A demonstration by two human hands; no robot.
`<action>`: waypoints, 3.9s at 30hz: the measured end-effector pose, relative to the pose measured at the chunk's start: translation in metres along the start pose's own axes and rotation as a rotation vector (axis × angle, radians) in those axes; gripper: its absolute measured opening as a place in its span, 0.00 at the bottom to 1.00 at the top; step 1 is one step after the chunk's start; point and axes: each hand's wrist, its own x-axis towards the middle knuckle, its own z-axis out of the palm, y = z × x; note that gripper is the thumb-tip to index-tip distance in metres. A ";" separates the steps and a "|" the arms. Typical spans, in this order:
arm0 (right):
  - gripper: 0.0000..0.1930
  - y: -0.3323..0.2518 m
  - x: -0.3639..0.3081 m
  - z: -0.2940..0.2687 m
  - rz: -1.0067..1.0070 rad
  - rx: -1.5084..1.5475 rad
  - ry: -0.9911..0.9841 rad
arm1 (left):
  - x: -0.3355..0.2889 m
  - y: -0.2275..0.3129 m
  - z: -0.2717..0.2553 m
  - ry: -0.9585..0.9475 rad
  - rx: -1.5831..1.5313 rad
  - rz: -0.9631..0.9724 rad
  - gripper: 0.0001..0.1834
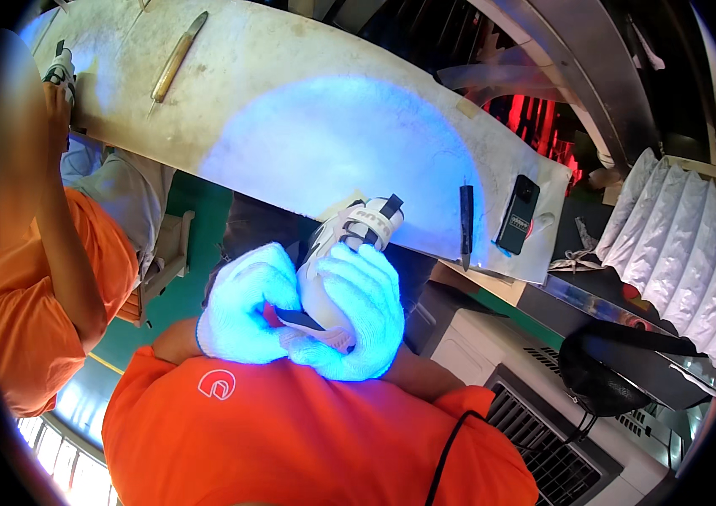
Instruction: The person assembles a sneaker by hand, pressing the sole onto the upper part of the shoe. They repeatedly squeeze and adjust the shoe to ensure the components are properly aligned and attached. The person handles the shoe with gloved hands, rotating it to work on different sections of the sole.
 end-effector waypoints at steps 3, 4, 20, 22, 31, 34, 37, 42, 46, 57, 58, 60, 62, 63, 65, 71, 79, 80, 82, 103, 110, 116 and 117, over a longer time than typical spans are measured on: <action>0.44 0.003 -0.011 0.012 -0.023 0.037 0.139 | -0.001 0.001 0.010 0.050 0.035 0.158 0.19; 0.44 0.006 -0.014 0.014 -0.020 0.052 0.166 | -0.001 0.002 0.014 0.079 0.049 0.233 0.18; 0.35 0.011 -0.063 -0.033 0.189 0.190 0.186 | 0.040 0.012 0.050 -0.278 0.145 0.140 0.20; 0.34 0.008 -0.066 -0.032 0.199 0.187 0.228 | 0.039 0.015 0.054 -0.305 0.168 0.122 0.20; 0.32 0.020 -0.083 -0.032 0.154 0.244 0.285 | 0.025 0.007 0.071 -0.269 0.183 0.078 0.20; 0.35 0.016 -0.086 -0.039 0.215 0.285 0.277 | 0.022 0.004 0.076 -0.249 0.166 0.081 0.21; 0.36 0.017 -0.085 -0.042 0.218 0.337 0.267 | 0.026 0.005 0.078 -0.244 0.128 0.078 0.22; 0.35 0.025 -0.086 -0.051 0.242 0.387 0.200 | 0.022 0.003 0.079 -0.281 0.158 0.015 0.25; 0.32 0.022 -0.081 -0.063 0.255 0.322 0.139 | 0.022 -0.004 0.087 -0.223 0.148 0.041 0.28; 0.27 -0.008 -0.052 -0.070 0.326 0.145 0.007 | 0.020 -0.015 0.076 -0.225 -0.001 0.069 0.26; 0.27 -0.008 -0.048 -0.069 0.309 0.136 -0.004 | 0.019 -0.017 0.072 -0.251 -0.050 0.047 0.26; 0.32 -0.008 -0.042 -0.064 0.288 0.168 0.013 | 0.016 -0.022 0.064 -0.272 -0.167 0.014 0.28; 0.34 -0.003 -0.040 -0.072 0.265 0.116 -0.099 | 0.017 -0.032 0.053 -0.286 -0.307 -0.005 0.31; 0.35 -0.003 -0.047 -0.069 0.315 0.163 -0.024 | 0.022 -0.042 0.046 -0.204 -0.314 0.146 0.37; 0.35 -0.006 -0.041 -0.065 0.283 0.104 -0.043 | 0.011 -0.047 0.034 -0.075 -0.065 0.077 0.42; 0.35 -0.009 -0.036 -0.061 0.326 0.094 -0.016 | -0.033 -0.065 0.038 -0.159 0.046 -0.285 0.33; 0.36 0.003 -0.046 -0.070 0.360 0.163 0.057 | -0.011 -0.067 0.055 -0.072 0.145 0.057 0.25; 0.36 0.006 -0.049 -0.072 0.357 0.192 0.070 | -0.009 -0.066 0.056 -0.085 0.151 0.044 0.24; 0.36 0.016 -0.058 -0.078 0.350 0.253 0.095 | -0.003 -0.061 0.060 -0.120 0.208 0.022 0.24; 0.40 0.126 -0.056 -0.028 0.536 0.505 0.069 | 0.076 -0.047 0.028 -0.426 0.862 0.062 0.28; 0.41 0.129 -0.058 -0.029 0.473 0.451 0.068 | 0.080 -0.039 0.037 -0.392 0.854 -0.151 0.32; 0.43 0.110 -0.036 -0.044 0.642 0.406 -0.026 | 0.081 -0.043 0.032 -0.384 0.802 -0.108 0.34; 0.43 0.106 -0.031 -0.046 0.742 0.417 -0.055 | 0.081 -0.043 0.031 -0.380 0.788 -0.112 0.34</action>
